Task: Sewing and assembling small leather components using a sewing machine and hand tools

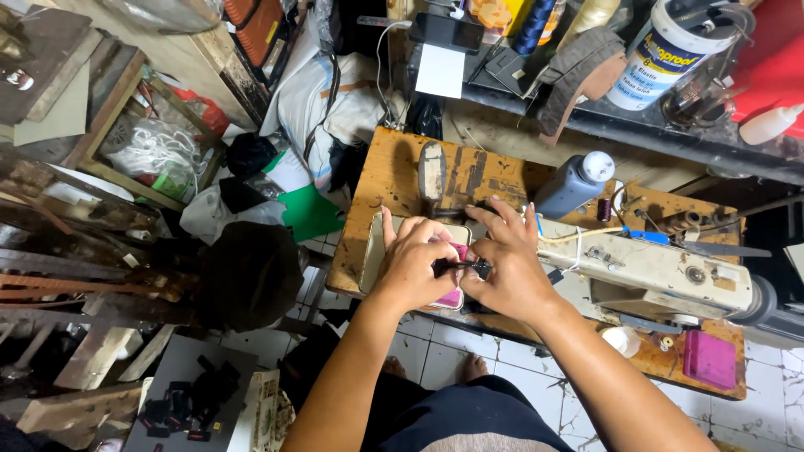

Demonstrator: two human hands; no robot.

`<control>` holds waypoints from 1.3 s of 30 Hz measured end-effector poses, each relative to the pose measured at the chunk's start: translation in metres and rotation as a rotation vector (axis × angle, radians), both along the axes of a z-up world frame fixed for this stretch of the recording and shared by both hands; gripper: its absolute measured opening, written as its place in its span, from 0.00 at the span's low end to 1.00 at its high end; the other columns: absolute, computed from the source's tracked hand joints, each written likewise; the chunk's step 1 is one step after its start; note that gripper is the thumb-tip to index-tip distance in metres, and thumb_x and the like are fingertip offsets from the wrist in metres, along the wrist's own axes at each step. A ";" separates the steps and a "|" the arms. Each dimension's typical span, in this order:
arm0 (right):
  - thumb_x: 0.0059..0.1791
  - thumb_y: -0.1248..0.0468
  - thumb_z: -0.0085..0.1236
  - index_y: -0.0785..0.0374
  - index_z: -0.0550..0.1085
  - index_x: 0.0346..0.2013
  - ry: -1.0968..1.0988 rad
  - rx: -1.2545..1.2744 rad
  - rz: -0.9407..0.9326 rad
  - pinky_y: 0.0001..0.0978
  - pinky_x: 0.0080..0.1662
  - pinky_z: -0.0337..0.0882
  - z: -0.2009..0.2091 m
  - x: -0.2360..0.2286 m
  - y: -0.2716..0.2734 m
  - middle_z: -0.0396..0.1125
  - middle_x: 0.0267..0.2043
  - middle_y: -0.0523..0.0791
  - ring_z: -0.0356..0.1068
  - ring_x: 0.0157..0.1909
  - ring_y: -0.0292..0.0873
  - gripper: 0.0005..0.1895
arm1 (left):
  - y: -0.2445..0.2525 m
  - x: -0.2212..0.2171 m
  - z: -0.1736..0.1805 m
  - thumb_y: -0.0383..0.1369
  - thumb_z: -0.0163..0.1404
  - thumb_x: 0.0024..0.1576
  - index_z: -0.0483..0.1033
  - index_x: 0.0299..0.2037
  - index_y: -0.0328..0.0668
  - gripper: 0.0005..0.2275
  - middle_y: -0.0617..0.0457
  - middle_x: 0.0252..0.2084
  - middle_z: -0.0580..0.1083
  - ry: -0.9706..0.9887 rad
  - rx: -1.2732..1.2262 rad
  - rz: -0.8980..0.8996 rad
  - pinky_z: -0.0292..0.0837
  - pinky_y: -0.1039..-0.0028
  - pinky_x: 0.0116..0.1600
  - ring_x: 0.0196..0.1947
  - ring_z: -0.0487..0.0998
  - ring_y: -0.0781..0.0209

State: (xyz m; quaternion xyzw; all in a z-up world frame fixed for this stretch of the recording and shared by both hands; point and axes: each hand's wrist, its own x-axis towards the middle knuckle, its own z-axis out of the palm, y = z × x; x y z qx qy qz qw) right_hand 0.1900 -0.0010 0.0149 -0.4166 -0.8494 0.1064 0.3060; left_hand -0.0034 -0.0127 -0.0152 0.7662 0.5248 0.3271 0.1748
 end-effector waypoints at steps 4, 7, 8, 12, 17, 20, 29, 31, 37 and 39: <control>0.31 0.59 0.64 0.57 0.74 0.23 0.004 -0.011 0.011 0.72 0.67 0.40 0.008 -0.003 -0.002 0.66 0.64 0.46 0.53 0.73 0.59 0.10 | 0.000 0.001 0.005 0.41 0.63 0.42 0.80 0.26 0.59 0.06 0.60 0.44 0.75 0.026 -0.001 0.002 0.27 0.29 0.72 0.59 0.69 0.51; 0.30 0.60 0.64 0.57 0.74 0.23 -0.022 -0.013 -0.001 0.73 0.67 0.40 0.008 -0.005 -0.001 0.66 0.64 0.47 0.54 0.73 0.59 0.10 | 0.000 0.000 0.009 0.41 0.62 0.42 0.81 0.27 0.58 0.06 0.61 0.45 0.75 0.046 -0.047 -0.004 0.25 0.30 0.73 0.60 0.69 0.53; 0.30 0.60 0.64 0.57 0.74 0.23 -0.020 -0.009 -0.007 0.73 0.67 0.40 0.007 -0.004 -0.002 0.66 0.64 0.47 0.54 0.73 0.59 0.10 | 0.000 0.002 0.008 0.41 0.62 0.42 0.81 0.27 0.58 0.06 0.61 0.45 0.75 0.047 -0.043 -0.010 0.25 0.30 0.73 0.60 0.69 0.53; 0.30 0.59 0.63 0.56 0.75 0.22 -0.031 -0.005 -0.011 0.73 0.67 0.40 0.001 -0.001 0.000 0.67 0.63 0.46 0.54 0.73 0.59 0.10 | 0.001 0.005 0.006 0.41 0.62 0.41 0.81 0.27 0.59 0.06 0.62 0.45 0.74 0.095 -0.076 -0.003 0.25 0.30 0.72 0.60 0.68 0.54; 0.30 0.58 0.63 0.56 0.75 0.22 -0.042 0.003 -0.026 0.73 0.67 0.41 -0.007 0.008 0.005 0.66 0.63 0.46 0.54 0.73 0.59 0.10 | 0.005 0.011 0.014 0.42 0.61 0.42 0.81 0.27 0.60 0.06 0.63 0.45 0.74 0.144 -0.099 -0.008 0.23 0.30 0.73 0.61 0.67 0.55; 0.30 0.58 0.64 0.56 0.76 0.23 -0.026 -0.034 -0.035 0.73 0.67 0.42 -0.008 0.015 0.006 0.66 0.63 0.46 0.53 0.73 0.58 0.11 | 0.007 0.014 0.018 0.40 0.61 0.40 0.82 0.25 0.58 0.05 0.62 0.44 0.75 0.133 -0.050 -0.021 0.22 0.31 0.73 0.60 0.68 0.55; 0.33 0.67 0.67 0.62 0.79 0.23 0.724 -0.336 -0.043 0.57 0.67 0.54 0.012 0.040 -0.001 0.71 0.59 0.53 0.63 0.68 0.57 0.06 | 0.005 0.028 0.044 0.36 0.62 0.41 0.79 0.27 0.54 0.07 0.59 0.44 0.75 -0.318 0.064 -0.071 0.34 0.52 0.76 0.58 0.70 0.55; 0.36 0.67 0.65 0.65 0.78 0.24 0.905 -0.430 -0.022 0.57 0.63 0.58 0.019 0.038 -0.011 0.69 0.59 0.56 0.65 0.64 0.57 0.05 | -0.005 0.037 0.065 0.29 0.60 0.45 0.80 0.32 0.43 0.06 0.49 0.46 0.75 -0.631 0.046 -0.095 0.64 0.55 0.63 0.49 0.77 0.50; 0.39 0.71 0.56 0.57 0.73 0.24 0.960 -0.510 0.002 0.46 0.62 0.61 0.028 0.026 -0.038 0.68 0.64 0.55 0.65 0.68 0.49 0.04 | -0.026 0.060 0.075 0.27 0.53 0.52 0.77 0.41 0.39 0.08 0.49 0.46 0.76 -0.833 0.022 -0.068 0.71 0.73 0.48 0.49 0.78 0.58; 0.40 0.67 0.58 0.58 0.75 0.30 0.929 -0.475 0.037 0.48 0.64 0.60 0.032 0.026 -0.046 0.67 0.65 0.54 0.64 0.69 0.50 0.05 | -0.030 0.062 0.074 0.28 0.52 0.53 0.77 0.41 0.38 0.08 0.50 0.42 0.77 -0.885 -0.053 -0.062 0.72 0.73 0.47 0.44 0.77 0.61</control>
